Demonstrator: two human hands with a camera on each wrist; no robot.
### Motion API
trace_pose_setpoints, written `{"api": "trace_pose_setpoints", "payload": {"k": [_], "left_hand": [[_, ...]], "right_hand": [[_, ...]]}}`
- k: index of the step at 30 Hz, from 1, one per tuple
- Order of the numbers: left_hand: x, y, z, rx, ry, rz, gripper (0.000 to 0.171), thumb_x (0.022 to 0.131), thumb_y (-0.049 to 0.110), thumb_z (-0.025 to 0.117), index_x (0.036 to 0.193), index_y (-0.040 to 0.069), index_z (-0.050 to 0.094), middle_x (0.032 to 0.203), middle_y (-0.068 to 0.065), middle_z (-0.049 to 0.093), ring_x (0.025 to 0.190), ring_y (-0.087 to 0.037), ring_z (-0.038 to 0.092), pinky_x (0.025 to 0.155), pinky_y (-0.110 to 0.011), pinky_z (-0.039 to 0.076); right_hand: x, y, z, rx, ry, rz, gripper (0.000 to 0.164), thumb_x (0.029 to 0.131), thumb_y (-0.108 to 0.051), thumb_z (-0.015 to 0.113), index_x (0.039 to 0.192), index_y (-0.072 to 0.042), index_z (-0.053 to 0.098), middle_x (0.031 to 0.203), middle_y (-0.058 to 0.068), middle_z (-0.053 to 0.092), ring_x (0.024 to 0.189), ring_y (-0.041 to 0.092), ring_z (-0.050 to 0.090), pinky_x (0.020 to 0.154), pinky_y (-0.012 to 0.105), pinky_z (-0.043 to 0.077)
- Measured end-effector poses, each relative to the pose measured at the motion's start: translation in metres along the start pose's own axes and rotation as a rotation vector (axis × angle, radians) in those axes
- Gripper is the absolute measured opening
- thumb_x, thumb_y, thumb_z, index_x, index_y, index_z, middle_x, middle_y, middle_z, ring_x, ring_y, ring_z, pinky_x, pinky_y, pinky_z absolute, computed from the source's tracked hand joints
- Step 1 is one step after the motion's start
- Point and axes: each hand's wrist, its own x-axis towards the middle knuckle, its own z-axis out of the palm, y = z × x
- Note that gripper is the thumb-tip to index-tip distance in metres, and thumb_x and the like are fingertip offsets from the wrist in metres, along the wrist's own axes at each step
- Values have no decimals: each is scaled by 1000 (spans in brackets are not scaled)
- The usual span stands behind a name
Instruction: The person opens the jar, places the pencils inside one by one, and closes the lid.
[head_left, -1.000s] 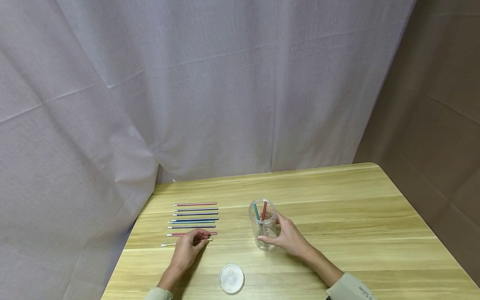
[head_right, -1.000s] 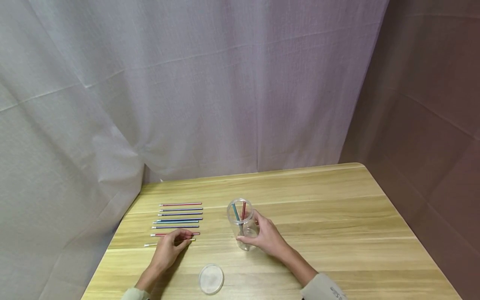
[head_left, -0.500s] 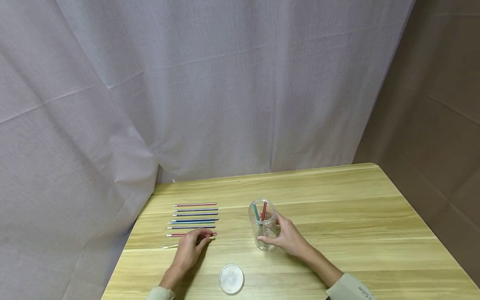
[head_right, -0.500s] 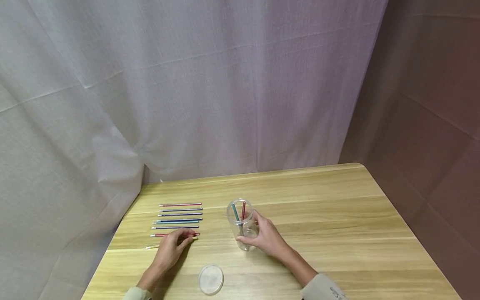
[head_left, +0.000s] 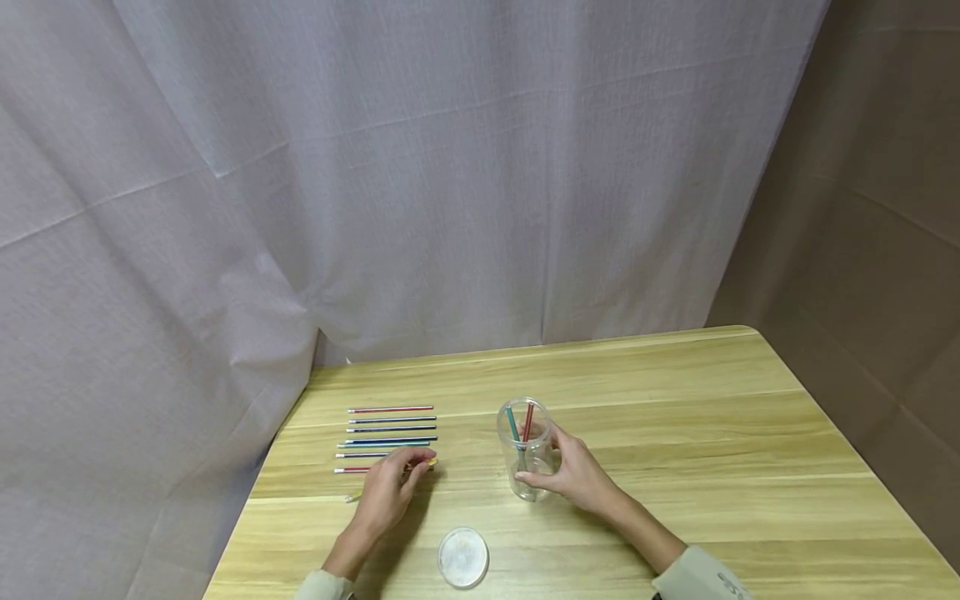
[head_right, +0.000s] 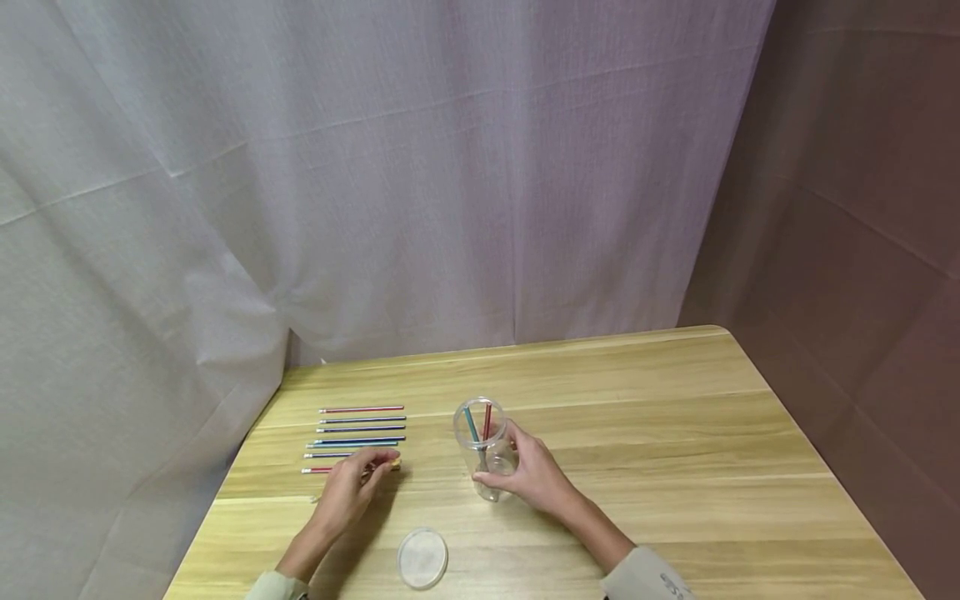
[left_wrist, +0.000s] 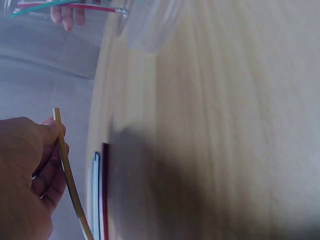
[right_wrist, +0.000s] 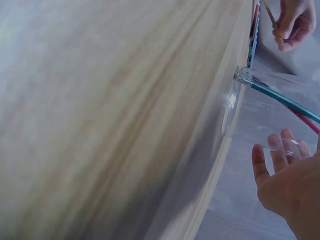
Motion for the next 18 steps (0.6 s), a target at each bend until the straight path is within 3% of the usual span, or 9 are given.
{"api": "trace_pose_setpoints", "payload": {"k": [7,18], "left_hand": [[10,15,-3,-109,-10,19,18,93,9,69,108,17,73,105,9,71,83,-7,68,75,-23,57],[21,36,-9,-221,-23,-30,15,97,16,65,110,20,72,104,12,70,83,-5,65,65,-25,57]], "right_hand": [[0,1,0,-5,1,-7,80,72,-42,88,139,-20,50,124,-6,66,111,19,63,95,49,50],[0,1,0,1,-6,-20,80,74,-41,87,141,-24,48,124,-8,65,112,20,62,95,54,49]]}}
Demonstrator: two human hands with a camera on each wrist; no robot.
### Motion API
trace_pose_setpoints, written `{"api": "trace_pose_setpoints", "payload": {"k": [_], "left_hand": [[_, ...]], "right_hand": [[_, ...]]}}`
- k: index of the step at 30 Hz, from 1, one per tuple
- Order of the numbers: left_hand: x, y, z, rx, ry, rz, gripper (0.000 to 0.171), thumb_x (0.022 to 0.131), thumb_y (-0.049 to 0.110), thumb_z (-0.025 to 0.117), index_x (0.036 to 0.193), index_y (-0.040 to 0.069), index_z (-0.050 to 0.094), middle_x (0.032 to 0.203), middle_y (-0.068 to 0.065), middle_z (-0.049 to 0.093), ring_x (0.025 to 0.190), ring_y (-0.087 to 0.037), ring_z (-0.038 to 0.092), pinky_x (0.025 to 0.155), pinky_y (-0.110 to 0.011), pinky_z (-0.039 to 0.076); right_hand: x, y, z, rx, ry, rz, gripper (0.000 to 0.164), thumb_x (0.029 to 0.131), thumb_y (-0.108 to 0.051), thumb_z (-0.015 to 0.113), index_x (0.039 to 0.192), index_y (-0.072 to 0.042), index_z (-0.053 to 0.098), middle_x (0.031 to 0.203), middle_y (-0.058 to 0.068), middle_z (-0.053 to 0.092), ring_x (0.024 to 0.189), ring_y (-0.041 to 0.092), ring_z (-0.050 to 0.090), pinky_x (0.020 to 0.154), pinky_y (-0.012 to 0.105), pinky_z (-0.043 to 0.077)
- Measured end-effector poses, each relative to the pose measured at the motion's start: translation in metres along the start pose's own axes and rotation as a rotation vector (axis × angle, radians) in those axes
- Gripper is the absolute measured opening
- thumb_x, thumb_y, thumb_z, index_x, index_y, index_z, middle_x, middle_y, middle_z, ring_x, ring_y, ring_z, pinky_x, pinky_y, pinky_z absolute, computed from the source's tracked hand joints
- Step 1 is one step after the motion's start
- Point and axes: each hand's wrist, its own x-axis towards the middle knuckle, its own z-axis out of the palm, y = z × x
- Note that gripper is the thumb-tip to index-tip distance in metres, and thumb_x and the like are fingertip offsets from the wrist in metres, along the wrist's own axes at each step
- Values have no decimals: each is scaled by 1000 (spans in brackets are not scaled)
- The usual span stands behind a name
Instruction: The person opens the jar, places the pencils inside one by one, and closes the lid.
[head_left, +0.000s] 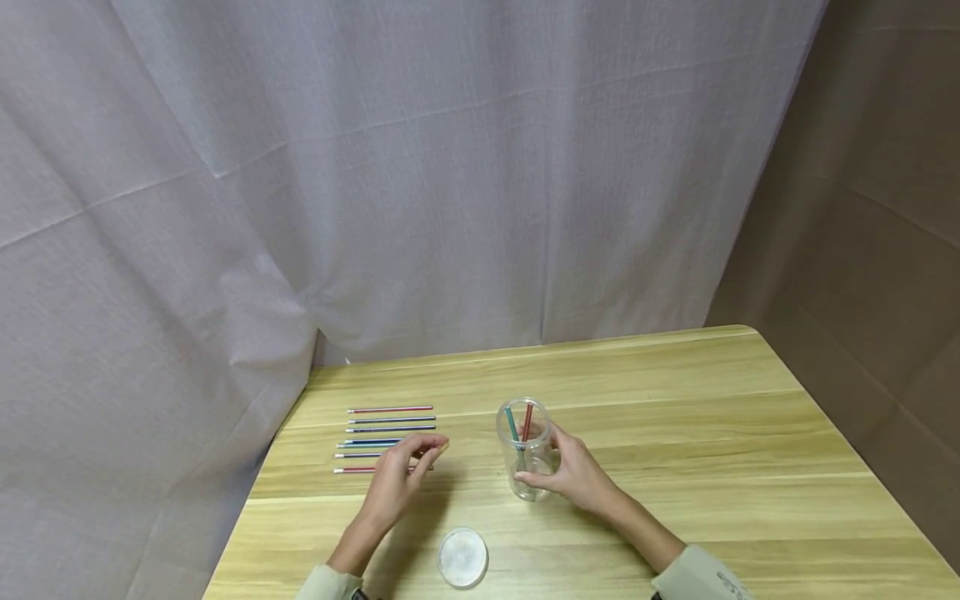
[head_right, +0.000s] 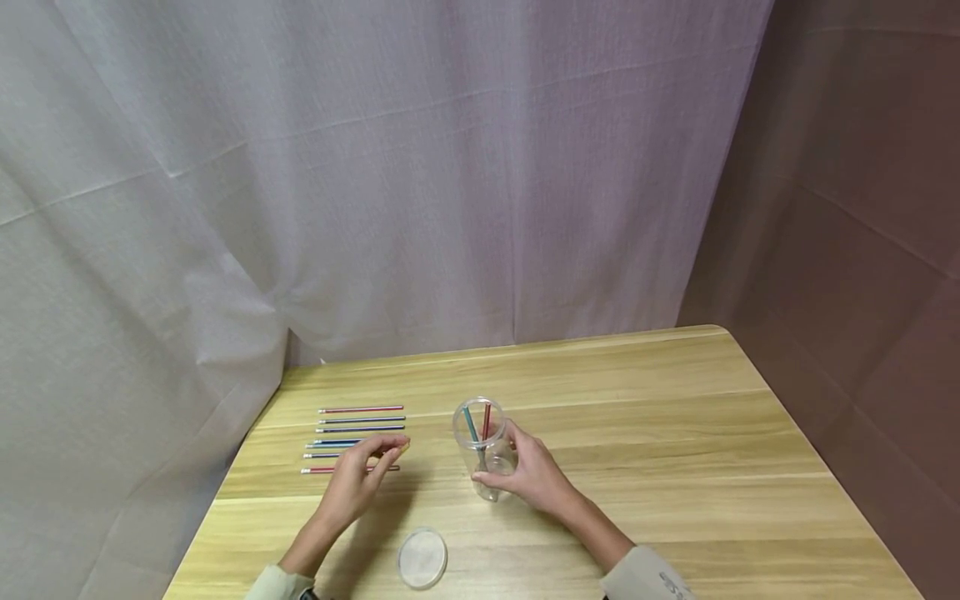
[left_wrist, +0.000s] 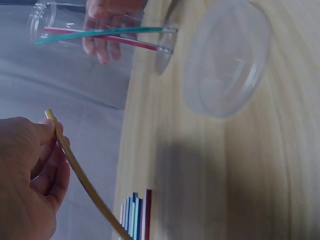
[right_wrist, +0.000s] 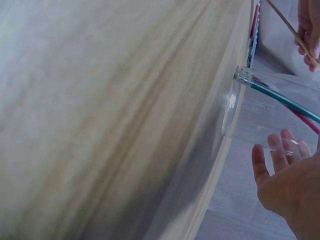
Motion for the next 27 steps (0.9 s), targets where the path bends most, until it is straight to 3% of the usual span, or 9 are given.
{"api": "trace_pose_setpoints", "payload": {"k": [6,11,19,27], "left_hand": [[7,13,-2,-61,25,6,16,97,17,64,111,21,72,106,12,70,85,-8,65,61,-24,56],[13,25,-4,-101,40,60,18,98,15,63,113,18,71,107,8,70,84,-10,65,58,-22,54],[24,48,-7,-144,71,131,17,98,16,62,113,13,71,108,1,71,90,-13,66,78,-25,53],[36,73,-15,-194,80,137,16,97,15,64,112,15,70,106,6,71,91,-14,66,79,-31,54]], "right_hand": [[0,2,1,0,12,9,81,73,-40,88,141,-24,48,123,-6,66,111,20,62,95,53,50],[1,5,2,-3,15,-2,79,74,-35,88,141,-23,48,123,-4,66,112,22,62,94,54,50],[0,5,1,-9,8,10,82,74,-43,87,142,-21,47,125,-3,65,111,20,63,94,51,51],[0,4,2,1,15,3,83,72,-46,87,141,-21,48,125,-3,65,111,21,63,94,51,51]]}}
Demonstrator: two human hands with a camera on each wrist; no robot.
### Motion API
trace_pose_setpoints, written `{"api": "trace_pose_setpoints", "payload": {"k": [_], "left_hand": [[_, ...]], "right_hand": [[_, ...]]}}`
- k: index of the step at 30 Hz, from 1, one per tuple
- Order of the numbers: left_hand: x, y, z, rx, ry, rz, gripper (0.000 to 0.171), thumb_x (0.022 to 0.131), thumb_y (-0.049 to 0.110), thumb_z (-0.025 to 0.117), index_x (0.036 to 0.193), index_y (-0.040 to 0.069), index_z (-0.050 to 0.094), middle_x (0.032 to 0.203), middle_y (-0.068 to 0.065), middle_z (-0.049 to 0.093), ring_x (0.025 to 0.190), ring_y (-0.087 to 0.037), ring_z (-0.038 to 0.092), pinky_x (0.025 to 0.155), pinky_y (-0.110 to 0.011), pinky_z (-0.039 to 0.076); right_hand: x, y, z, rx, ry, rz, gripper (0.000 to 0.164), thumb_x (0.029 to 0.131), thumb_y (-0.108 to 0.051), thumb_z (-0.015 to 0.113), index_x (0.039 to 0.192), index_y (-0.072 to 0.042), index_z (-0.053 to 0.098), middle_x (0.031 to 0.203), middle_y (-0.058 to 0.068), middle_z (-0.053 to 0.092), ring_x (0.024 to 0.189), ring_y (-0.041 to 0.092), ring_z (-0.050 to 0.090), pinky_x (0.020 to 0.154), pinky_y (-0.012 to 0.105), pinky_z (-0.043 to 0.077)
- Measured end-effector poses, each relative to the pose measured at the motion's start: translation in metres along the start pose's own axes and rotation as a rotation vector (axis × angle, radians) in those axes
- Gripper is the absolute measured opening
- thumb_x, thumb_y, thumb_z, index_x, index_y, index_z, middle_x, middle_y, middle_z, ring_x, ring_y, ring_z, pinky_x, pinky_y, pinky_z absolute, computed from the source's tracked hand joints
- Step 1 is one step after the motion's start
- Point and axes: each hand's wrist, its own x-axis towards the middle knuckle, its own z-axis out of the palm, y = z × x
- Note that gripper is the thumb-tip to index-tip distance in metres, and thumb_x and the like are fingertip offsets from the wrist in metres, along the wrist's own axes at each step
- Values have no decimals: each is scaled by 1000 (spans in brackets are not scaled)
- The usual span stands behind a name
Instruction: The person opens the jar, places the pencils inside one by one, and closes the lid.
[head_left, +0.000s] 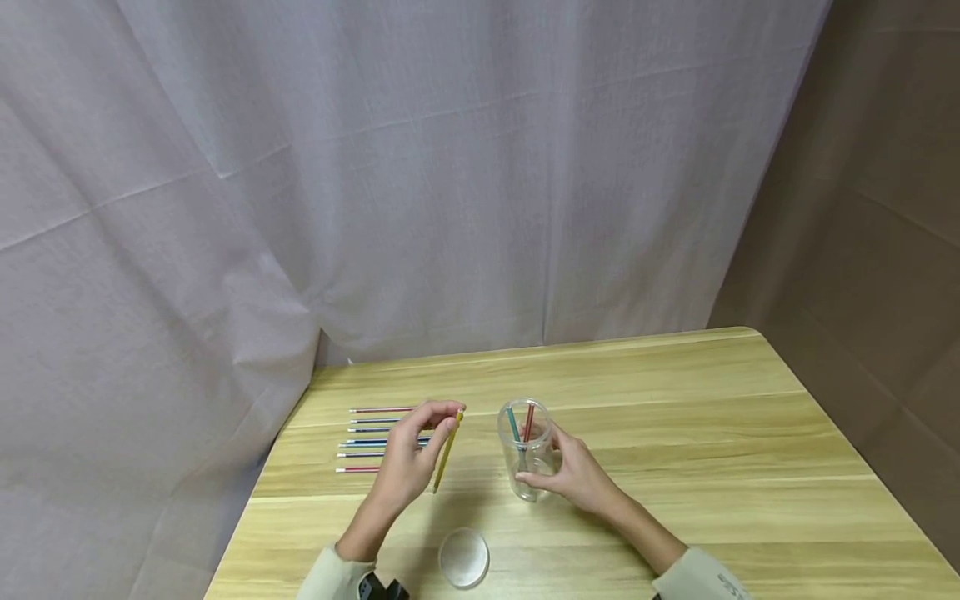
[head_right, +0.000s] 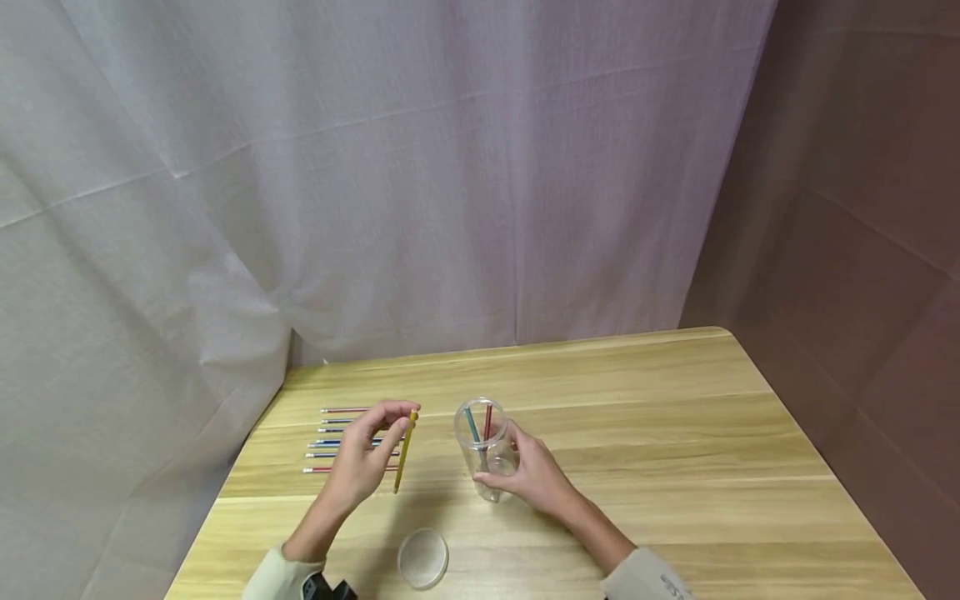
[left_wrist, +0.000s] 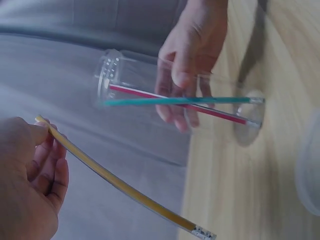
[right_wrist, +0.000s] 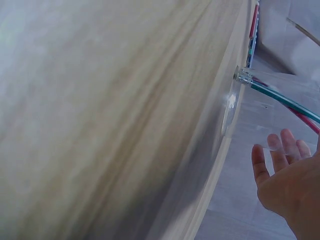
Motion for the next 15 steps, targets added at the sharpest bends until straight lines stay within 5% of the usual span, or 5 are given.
{"api": "trace_pose_setpoints", "payload": {"k": [5,12,15], "left_hand": [[9,11,-1,-34,16,17,17,97,14,64,113,17,70,105,1,72,90,-15,67,80,-30,54],[24,62,-8,-109,46,22,16,93,-5,63,108,-4,67,102,-13,71,87,-27,67,80,-25,54],[28,66,-8,-154,49,16,17,93,-6,62,109,-5,66,102,-16,70,87,-24,66,79,-22,53]], "right_hand": [[0,1,0,5,-1,-7,81,72,-45,87,140,-23,49,125,-4,65,110,21,63,94,51,51],[0,1,0,10,-2,4,80,73,-44,87,140,-22,49,125,-3,65,110,23,64,93,51,52],[0,1,0,13,-4,6,79,73,-42,87,140,-23,49,125,-4,65,109,23,64,93,50,52]]}}
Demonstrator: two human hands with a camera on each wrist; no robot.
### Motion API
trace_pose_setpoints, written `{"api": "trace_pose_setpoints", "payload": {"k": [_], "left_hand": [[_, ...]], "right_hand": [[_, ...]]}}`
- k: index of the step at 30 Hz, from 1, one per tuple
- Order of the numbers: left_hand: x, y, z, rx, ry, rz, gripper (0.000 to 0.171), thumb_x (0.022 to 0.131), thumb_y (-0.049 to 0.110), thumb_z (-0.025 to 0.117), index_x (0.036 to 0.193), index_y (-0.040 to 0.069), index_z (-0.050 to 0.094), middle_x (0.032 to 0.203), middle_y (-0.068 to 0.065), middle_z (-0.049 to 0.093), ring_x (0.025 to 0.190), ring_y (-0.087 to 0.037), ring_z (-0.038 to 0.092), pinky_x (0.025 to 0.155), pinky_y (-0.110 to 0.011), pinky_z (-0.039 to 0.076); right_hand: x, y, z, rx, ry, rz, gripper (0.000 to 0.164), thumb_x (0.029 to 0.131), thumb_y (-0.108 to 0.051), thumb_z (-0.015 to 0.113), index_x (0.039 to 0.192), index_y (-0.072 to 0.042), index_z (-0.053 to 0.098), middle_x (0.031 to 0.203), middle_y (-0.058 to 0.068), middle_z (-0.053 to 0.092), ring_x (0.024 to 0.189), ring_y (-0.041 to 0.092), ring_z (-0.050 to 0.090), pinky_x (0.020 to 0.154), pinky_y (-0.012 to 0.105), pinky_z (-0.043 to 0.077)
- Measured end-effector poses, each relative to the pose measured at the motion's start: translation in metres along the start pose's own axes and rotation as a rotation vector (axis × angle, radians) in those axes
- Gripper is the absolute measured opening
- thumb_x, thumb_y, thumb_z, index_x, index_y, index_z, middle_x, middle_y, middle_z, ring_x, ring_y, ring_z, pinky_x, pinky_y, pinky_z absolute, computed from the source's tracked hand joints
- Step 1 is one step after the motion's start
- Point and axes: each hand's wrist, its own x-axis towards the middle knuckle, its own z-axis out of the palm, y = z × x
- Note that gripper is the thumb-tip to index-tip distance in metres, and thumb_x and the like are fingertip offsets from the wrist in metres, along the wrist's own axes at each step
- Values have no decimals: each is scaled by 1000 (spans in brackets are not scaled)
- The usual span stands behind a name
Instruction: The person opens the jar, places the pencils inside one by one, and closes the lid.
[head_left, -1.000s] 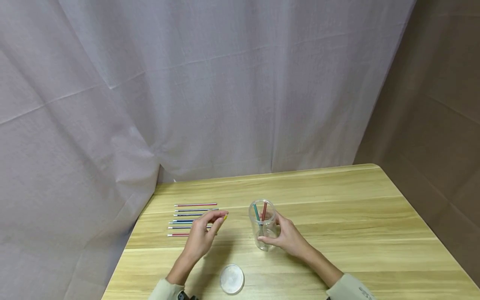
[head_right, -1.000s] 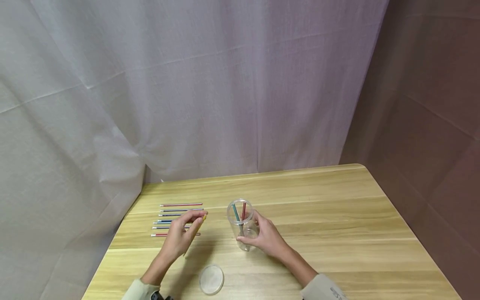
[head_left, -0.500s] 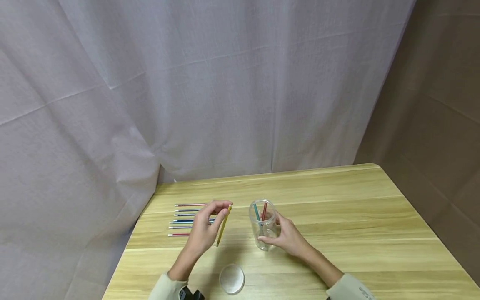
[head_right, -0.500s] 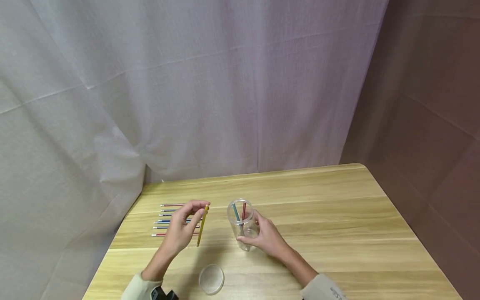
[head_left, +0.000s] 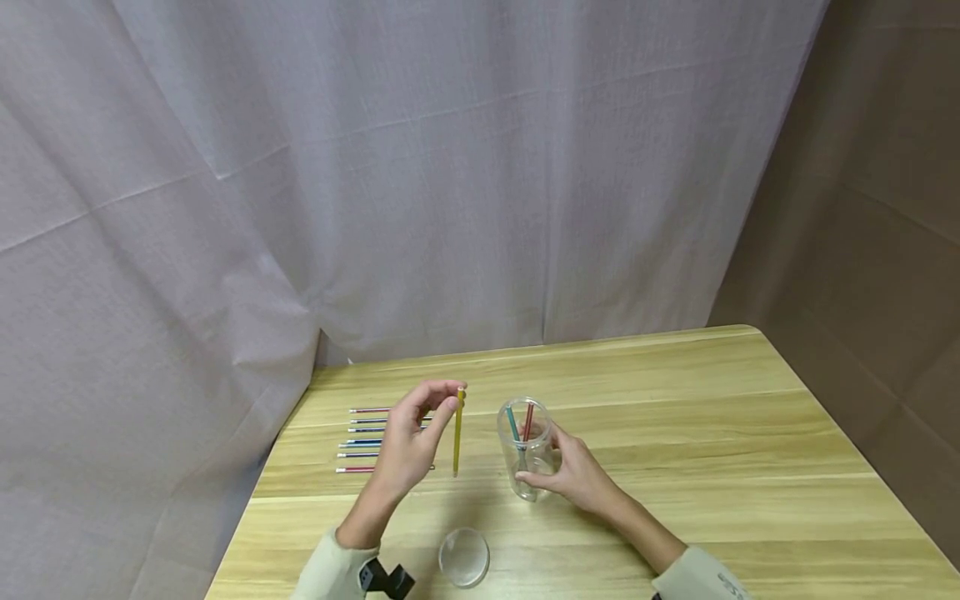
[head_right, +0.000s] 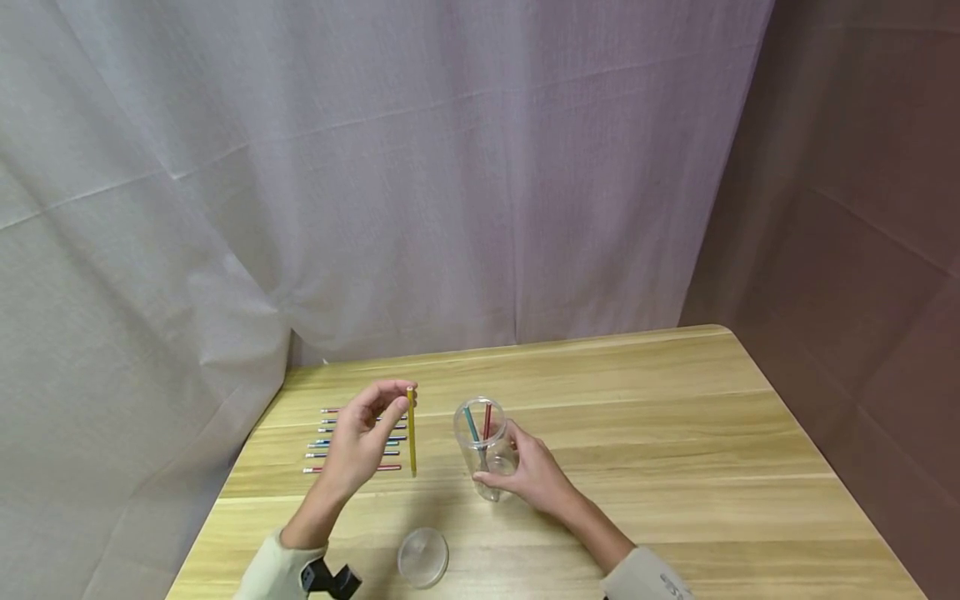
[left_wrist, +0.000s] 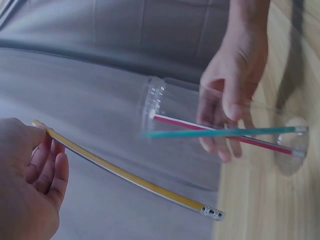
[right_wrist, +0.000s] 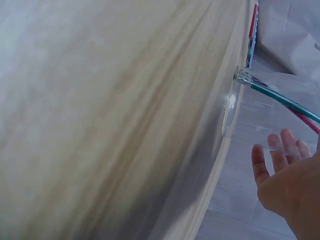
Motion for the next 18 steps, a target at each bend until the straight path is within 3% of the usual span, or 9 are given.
{"api": "trace_pose_setpoints", "payload": {"k": [4,10,14,18], "left_hand": [[6,6,1,-45,-3,-14,17,94,-6,61,111,-6,65,101,-18,69,85,-23,64,76,-21,53],[15,5,3,-105,7,0,18,94,-8,59,111,-6,64,97,-25,66,79,-35,61,69,-21,52],[21,-3,3,-132,14,2,20,95,-7,59,113,-1,65,97,-19,67,80,-29,62,70,-21,52],[27,-2,2,-170,20,23,19,96,-3,60,113,2,66,98,-17,67,82,-19,63,72,-22,53]], "right_hand": [[0,1,0,2,1,-12,78,73,-40,87,140,-23,50,126,-4,65,110,23,64,92,51,52],[0,0,-1,-8,0,-3,79,74,-44,86,140,-23,48,126,-6,65,111,21,63,93,50,51],[-1,-2,-1,-8,-6,1,81,74,-45,86,141,-21,48,125,-5,65,112,22,63,94,51,51],[-1,-3,-2,-7,-8,4,81,74,-45,86,141,-20,49,125,-5,65,111,22,63,94,50,51]]}}
